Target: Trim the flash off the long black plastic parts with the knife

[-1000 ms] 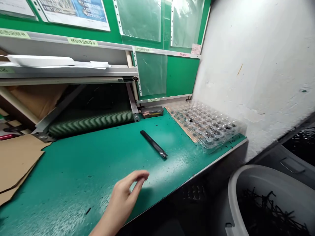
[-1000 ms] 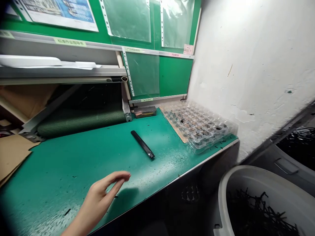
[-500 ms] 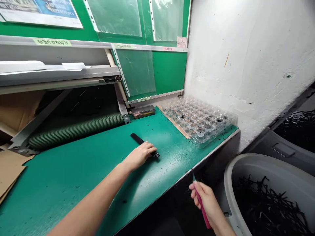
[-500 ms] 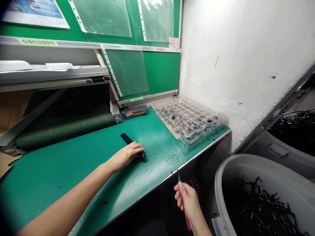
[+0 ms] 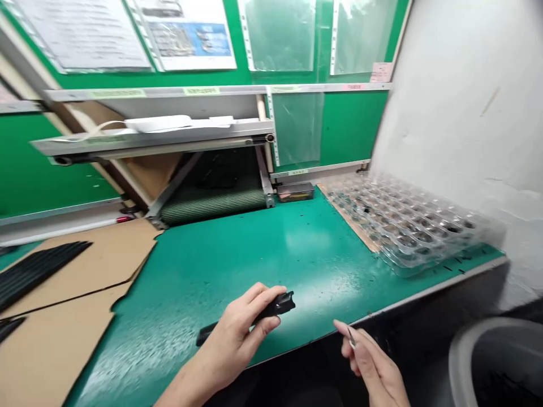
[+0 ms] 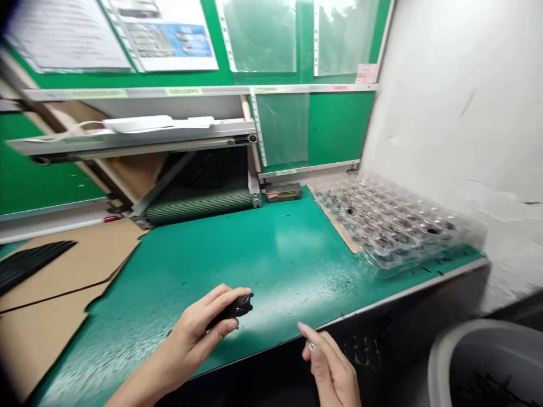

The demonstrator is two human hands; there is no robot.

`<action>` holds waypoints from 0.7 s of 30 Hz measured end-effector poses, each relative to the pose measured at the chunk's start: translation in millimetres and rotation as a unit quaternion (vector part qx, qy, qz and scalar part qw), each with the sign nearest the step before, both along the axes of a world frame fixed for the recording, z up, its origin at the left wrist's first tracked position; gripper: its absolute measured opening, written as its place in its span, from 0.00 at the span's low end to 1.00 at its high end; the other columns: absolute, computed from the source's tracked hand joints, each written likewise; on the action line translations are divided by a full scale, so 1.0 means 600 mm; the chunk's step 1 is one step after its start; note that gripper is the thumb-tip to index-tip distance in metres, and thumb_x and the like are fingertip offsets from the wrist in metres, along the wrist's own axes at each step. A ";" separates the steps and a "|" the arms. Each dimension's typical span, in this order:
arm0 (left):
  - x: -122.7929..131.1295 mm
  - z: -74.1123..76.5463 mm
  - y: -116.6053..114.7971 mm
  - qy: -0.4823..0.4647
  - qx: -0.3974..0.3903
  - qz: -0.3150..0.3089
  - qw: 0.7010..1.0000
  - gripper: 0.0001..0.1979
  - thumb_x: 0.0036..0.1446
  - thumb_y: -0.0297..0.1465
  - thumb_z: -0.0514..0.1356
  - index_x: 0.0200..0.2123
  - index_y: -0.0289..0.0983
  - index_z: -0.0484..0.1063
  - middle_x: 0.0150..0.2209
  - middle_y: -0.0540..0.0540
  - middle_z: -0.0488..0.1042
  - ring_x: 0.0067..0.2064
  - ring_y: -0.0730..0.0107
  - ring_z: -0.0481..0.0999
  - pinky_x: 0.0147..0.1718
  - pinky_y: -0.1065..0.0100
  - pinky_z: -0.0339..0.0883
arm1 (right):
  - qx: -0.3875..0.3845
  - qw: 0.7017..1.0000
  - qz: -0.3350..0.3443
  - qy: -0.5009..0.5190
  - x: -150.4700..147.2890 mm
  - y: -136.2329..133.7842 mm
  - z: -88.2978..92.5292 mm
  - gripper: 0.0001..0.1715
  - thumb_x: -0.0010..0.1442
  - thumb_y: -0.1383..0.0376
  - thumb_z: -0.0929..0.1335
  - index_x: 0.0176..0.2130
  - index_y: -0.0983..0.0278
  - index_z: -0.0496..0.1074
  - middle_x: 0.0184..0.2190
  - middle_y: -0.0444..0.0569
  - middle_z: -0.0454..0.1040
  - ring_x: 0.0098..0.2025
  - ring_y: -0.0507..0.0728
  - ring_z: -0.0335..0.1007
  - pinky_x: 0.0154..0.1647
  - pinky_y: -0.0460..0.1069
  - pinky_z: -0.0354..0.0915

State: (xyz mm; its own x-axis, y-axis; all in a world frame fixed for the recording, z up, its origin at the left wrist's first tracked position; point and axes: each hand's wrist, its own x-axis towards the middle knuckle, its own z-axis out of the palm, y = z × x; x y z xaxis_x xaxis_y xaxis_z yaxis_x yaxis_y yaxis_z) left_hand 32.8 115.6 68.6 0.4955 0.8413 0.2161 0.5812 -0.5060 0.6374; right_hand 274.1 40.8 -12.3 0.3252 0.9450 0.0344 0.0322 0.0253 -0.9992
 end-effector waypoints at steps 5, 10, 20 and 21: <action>-0.039 0.026 -0.045 -0.076 -0.047 0.047 0.995 0.18 0.63 0.35 0.56 0.56 0.49 0.71 0.40 0.45 0.75 0.39 0.64 0.74 0.39 0.71 0.66 | 0.057 0.974 0.212 0.047 -0.079 0.058 0.078 0.20 0.64 0.49 0.65 0.50 0.53 0.77 0.32 0.48 0.73 0.36 0.57 0.68 0.42 0.49 0.66; -0.071 0.056 -0.069 -0.143 -0.048 0.061 0.987 0.16 0.62 0.34 0.58 0.53 0.49 0.75 0.45 0.44 0.78 0.41 0.59 0.76 0.39 0.70 0.67 | 0.050 0.937 0.340 0.058 -0.118 0.079 0.107 0.21 0.63 0.50 0.67 0.53 0.51 0.75 0.38 0.49 0.75 0.38 0.57 0.69 0.43 0.50 0.68; -0.095 0.033 -0.066 -0.194 -0.042 0.012 0.980 0.18 0.64 0.35 0.57 0.56 0.46 0.71 0.38 0.46 0.74 0.39 0.65 0.72 0.38 0.69 0.63 | 0.108 0.923 0.370 -0.020 -0.146 0.081 0.118 0.18 0.68 0.55 0.64 0.54 0.50 0.73 0.40 0.47 0.73 0.38 0.56 0.67 0.42 0.49 0.66; -0.094 0.028 -0.067 -0.203 -0.029 0.018 0.979 0.17 0.64 0.35 0.57 0.56 0.46 0.71 0.37 0.46 0.74 0.38 0.66 0.71 0.37 0.69 0.63 | 0.122 0.926 0.358 -0.020 -0.153 0.080 0.113 0.18 0.68 0.56 0.63 0.55 0.50 0.72 0.42 0.47 0.73 0.39 0.56 0.68 0.43 0.49 0.66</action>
